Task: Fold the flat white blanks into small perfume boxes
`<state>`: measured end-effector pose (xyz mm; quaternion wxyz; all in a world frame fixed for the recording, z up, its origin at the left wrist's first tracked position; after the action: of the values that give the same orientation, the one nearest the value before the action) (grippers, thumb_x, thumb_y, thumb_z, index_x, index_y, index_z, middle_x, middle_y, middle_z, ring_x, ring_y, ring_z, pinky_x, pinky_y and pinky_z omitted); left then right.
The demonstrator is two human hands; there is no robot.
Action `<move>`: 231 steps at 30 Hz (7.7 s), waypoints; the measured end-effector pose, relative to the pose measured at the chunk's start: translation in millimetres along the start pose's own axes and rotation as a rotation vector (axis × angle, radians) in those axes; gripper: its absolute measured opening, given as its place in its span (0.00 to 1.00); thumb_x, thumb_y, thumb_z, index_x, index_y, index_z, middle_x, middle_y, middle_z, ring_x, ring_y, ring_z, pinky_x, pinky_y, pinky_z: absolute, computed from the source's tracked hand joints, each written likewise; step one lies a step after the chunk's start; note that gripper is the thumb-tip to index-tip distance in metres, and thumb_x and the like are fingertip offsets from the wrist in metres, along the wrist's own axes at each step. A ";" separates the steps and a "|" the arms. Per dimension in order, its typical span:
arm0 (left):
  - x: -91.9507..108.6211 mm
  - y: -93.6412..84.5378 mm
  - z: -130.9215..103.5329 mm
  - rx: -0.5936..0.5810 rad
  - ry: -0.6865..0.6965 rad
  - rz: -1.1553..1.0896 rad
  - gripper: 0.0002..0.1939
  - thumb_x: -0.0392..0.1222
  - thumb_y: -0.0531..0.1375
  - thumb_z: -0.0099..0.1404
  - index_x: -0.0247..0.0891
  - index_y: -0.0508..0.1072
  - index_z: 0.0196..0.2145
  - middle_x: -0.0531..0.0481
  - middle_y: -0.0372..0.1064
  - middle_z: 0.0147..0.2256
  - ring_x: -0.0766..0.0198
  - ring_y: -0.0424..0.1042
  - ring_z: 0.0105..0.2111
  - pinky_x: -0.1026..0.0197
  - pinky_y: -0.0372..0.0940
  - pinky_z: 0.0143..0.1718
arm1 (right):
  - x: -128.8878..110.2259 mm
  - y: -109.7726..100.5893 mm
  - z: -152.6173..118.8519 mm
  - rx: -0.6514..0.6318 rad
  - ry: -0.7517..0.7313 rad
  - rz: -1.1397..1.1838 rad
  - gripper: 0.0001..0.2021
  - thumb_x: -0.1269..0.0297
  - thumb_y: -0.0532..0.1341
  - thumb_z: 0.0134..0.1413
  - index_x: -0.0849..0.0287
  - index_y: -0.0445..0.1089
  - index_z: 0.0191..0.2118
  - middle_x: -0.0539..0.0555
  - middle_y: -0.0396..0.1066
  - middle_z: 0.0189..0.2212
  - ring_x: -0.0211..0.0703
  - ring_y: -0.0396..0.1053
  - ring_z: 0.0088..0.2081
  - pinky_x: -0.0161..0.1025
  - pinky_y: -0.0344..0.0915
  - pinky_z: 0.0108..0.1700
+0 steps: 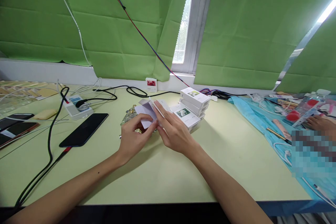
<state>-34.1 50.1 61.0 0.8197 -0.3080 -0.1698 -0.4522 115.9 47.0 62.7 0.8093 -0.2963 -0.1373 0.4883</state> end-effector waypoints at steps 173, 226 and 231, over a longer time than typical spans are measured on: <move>-10.4 23.5 -11.8 -0.348 0.052 0.070 0.11 0.51 0.60 0.71 0.40 0.68 0.40 0.52 0.67 0.40 0.73 0.61 0.23 0.64 0.60 0.27 | 46.1 -1.3 -13.0 0.218 0.778 0.283 0.14 0.71 0.52 0.42 0.54 0.68 0.37 0.54 0.77 0.42 0.51 0.72 0.44 0.46 0.68 0.45; -12.9 28.9 -20.4 -0.357 -0.137 -0.061 0.18 0.49 0.66 0.62 0.42 0.61 0.42 0.59 0.65 0.27 0.71 0.62 0.20 0.65 0.56 0.23 | 12.0 -8.4 0.5 0.259 0.329 0.019 0.09 0.67 0.56 0.65 0.54 0.68 0.32 0.51 0.73 0.26 0.44 0.68 0.30 0.42 0.66 0.36; -10.5 33.4 -23.0 -0.408 -0.192 -0.206 0.19 0.49 0.65 0.63 0.43 0.59 0.43 0.64 0.60 0.22 0.68 0.65 0.19 0.65 0.58 0.22 | 12.8 -8.0 1.2 0.210 0.352 0.054 0.12 0.64 0.56 0.67 0.54 0.70 0.30 0.52 0.75 0.26 0.45 0.69 0.32 0.45 0.66 0.40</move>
<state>-11.4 55.1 26.1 0.6702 -0.4899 -0.1824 -0.5268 127.2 55.8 67.7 0.8338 -0.2949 0.0659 0.4621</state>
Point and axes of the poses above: each hand's wrist, its own z-axis towards the middle knuckle, its own y-axis out of the palm, x = y × z, the point moved 5 cm from there along z, towards the middle knuckle
